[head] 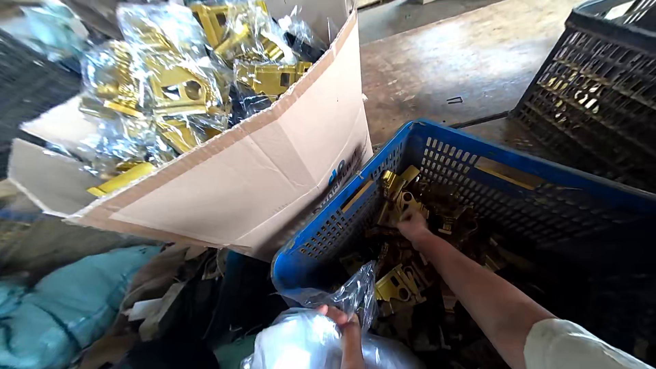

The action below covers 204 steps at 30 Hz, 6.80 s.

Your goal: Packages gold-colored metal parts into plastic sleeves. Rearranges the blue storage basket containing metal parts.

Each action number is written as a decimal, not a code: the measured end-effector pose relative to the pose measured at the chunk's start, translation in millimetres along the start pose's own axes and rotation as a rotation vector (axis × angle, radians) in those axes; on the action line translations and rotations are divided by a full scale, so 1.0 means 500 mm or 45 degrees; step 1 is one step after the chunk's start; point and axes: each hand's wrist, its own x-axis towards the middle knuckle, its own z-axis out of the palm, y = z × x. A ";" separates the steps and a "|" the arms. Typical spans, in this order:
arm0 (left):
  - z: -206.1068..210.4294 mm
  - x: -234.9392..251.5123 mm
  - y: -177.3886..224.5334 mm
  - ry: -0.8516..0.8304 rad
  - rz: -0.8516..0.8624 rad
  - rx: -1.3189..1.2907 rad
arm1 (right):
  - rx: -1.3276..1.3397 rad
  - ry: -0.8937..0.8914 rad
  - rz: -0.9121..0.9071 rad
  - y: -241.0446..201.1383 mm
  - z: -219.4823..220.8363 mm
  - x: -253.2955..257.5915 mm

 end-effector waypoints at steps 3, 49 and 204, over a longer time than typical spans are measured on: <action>0.014 0.000 0.008 -0.060 0.134 0.079 | 0.720 -0.149 0.263 -0.008 -0.094 -0.058; 0.092 -0.143 0.006 -0.733 0.026 0.078 | -0.224 -0.257 -0.701 0.025 -0.282 -0.417; 0.125 -0.242 0.135 -0.656 0.176 0.694 | -0.368 -0.699 -1.275 0.008 -0.267 -0.416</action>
